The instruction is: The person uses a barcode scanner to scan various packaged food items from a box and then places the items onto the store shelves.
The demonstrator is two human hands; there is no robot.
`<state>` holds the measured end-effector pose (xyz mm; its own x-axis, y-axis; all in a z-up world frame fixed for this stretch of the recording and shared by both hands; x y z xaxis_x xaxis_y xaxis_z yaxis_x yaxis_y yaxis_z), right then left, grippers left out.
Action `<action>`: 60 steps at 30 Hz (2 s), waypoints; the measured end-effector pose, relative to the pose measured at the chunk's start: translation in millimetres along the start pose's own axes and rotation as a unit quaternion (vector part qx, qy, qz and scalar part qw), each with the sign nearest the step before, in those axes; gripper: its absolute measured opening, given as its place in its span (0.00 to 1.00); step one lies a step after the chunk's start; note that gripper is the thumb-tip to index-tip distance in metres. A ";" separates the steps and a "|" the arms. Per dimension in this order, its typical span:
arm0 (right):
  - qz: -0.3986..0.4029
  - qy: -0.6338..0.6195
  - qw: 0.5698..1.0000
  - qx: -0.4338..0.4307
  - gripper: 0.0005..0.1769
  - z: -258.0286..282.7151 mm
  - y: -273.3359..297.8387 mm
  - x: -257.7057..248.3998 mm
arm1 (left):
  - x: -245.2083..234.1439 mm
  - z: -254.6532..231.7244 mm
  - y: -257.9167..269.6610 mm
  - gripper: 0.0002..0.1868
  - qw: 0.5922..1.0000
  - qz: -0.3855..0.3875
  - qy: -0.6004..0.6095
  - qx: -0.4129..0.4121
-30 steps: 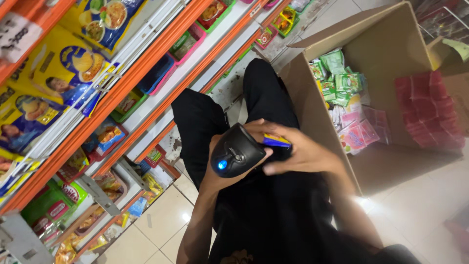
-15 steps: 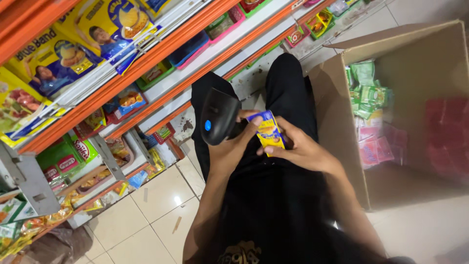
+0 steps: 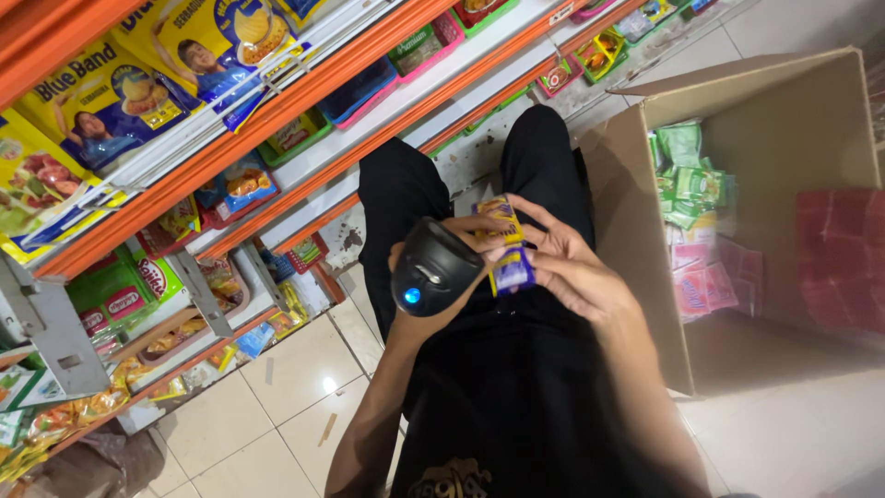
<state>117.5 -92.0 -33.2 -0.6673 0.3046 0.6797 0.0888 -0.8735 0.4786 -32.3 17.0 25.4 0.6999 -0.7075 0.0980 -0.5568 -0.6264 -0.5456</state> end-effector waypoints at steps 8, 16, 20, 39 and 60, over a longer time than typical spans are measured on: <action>-0.028 -0.035 0.994 -0.103 0.41 -7.7 -16.6 -7.6 | 15.5 -23.3 -23.0 0.11 0.998 0.042 0.002 -0.041; -0.146 0.267 0.913 -0.272 0.21 91.9 -22.6 3.9 | -13.7 -18.7 -68.1 0.12 0.993 -0.074 -0.096 0.014; -0.217 0.395 0.836 -0.314 0.18 182.9 -62.0 16.7 | -51.7 10.1 -126.3 0.16 0.951 -0.156 -0.253 -0.081; -0.255 0.748 0.515 -0.332 0.15 294.6 -150.3 60.1 | -65.4 38.6 -178.0 0.37 0.852 0.182 -0.491 0.005; -0.101 0.402 0.881 -0.228 0.68 69.4 29.6 -49.4 | 96.3 123.0 -28.7 0.36 0.990 0.004 -0.066 -0.128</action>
Point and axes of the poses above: each hand's wrist, its own y-axis away from the middle knuckle, its own x-axis out of the palm, z = x × y, the point moved 4 cm from there along -y, towards the middle knuckle, and after that the axes turned 11 degrees about x, right-handed, at the moved point
